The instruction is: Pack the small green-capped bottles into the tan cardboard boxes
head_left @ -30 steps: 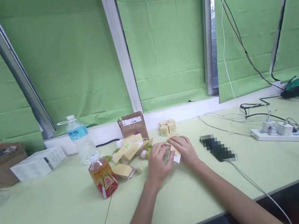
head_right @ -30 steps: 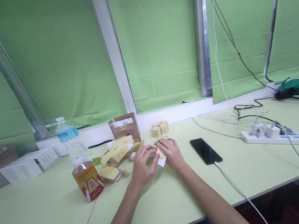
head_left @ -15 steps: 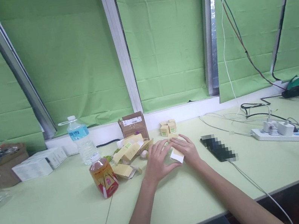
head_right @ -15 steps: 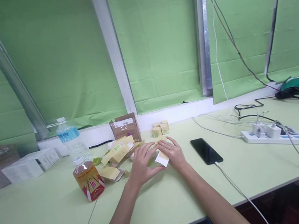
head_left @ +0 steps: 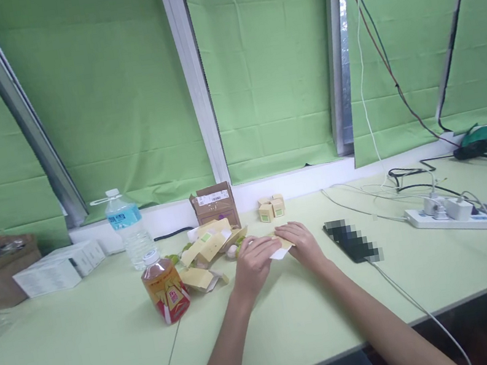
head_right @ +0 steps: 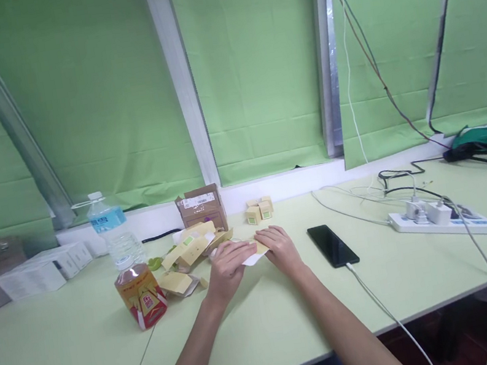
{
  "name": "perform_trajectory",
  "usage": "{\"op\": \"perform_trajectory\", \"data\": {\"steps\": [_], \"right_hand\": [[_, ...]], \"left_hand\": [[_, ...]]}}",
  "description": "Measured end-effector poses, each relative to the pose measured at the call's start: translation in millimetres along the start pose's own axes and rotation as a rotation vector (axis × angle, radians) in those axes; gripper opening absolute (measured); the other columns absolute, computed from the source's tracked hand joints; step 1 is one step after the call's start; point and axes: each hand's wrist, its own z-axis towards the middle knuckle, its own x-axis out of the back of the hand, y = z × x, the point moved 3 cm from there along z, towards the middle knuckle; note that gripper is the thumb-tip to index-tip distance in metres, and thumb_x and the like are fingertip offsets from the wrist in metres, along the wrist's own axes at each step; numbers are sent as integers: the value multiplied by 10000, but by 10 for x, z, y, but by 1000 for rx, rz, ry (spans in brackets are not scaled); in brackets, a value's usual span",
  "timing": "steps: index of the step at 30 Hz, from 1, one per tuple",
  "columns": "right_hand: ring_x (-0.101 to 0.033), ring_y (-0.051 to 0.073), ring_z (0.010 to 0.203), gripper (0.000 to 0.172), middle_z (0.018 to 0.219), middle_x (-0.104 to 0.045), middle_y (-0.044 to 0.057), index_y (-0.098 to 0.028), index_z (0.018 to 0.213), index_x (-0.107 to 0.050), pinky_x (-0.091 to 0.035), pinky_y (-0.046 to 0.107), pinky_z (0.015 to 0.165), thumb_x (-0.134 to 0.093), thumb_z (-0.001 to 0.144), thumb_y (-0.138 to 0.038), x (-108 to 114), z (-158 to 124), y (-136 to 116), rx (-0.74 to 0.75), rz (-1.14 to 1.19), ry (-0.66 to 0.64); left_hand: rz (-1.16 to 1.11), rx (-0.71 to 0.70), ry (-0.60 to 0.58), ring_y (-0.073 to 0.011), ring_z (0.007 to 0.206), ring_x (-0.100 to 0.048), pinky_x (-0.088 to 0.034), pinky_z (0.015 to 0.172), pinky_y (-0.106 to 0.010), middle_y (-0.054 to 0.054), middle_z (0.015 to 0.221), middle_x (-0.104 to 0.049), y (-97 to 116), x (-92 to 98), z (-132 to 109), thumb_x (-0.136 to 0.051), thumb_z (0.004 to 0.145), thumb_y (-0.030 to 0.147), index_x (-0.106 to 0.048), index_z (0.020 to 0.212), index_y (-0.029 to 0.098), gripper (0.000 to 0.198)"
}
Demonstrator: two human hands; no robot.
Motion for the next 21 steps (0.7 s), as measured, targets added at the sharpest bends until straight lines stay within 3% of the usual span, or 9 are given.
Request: {"op": "perform_trajectory", "data": {"steps": [4, 6, 8, 11, 14, 17, 19, 21], "right_hand": [[-732, 233, 889, 156, 966, -792, 76, -236, 1073, -732, -560, 398, 805, -595, 997, -240, -2, 12, -26, -73, 88, 50], [-721, 217, 842, 171, 919, -791, 61, -239, 1050, -732, -543, 379, 766, -572, 1003, -203, -11, 5, -44, -51, 94, 61], [-717, 213, 894, 258, 977, -799, 52, -245, 1078, -730, -524, 399, 827, -520, 997, -118, -14, -4, -64, 13, 52, 60], [-695, 223, 1041, 406, 1142, -782, 42, -270, 1175, -708, -463, 469, 997, -459, 960, -32, -16, 5, -97, 53, -50, 32], [-605, 248, 1266, 495, 1391, -663, 80, -268, 1359, -612, -337, 540, 1162, -441, 950, -49, -41, 47, -147, 0, -137, -41], [-457, 287, 1432, 557, 1551, -497, 140, -232, 1526, -429, -248, 593, 1218, -452, 976, -145, -56, 75, -143, -154, -216, -41], [-433, 305, 1441, 569, 1553, -472, 163, -215, 1550, -377, -276, 604, 1205, -448, 986, -195, -59, 60, -86, -265, -229, -16], [-452, 319, 1411, 551, 1517, -488, 176, -203, 1534, -389, -340, 595, 1171, -445, 986, -230, -72, 20, 0, -359, -205, -16]], "left_hand": [[-103, 198, 123, -198, 942, -749, -539, 841, -371, -46, 1003, -808, -85, 36, -9, -578, 1000, 224, -763, 1056, 241, 195], [-110, 233, 126, -200, 916, -745, -552, 835, -365, -47, 970, -807, -129, 51, -41, -626, 968, 233, -767, 1018, 235, 149], [-68, 177, 46, -205, 927, -739, -553, 837, -364, -51, 981, -805, -141, 42, -75, -632, 941, 186, -767, 997, 227, 151], [77, 51, -82, -209, 979, -730, -539, 840, -369, -57, 1058, -798, -116, 3, -115, -527, 913, 53, -765, 1048, 228, 324], [241, 24, -85, -224, 1096, -709, -516, 918, -405, -62, 1167, -779, -123, 29, -126, -453, 917, 19, -723, 1218, 244, 463], [392, 161, 17, -264, 1283, -624, -441, 1062, -476, -76, 1306, -721, -287, 212, -154, -470, 945, 79, -649, 1358, 260, 485], [484, 338, 99, -285, 1385, -542, -381, 1127, -512, -79, 1392, -667, -502, 390, -223, -468, 943, 99, -610, 1411, 260, 515], [545, 508, 105, -273, 1453, -465, -339, 1173, -510, -71, 1482, -595, -748, 529, -329, -444, 938, 102, -578, 1443, 258, 546]]}}
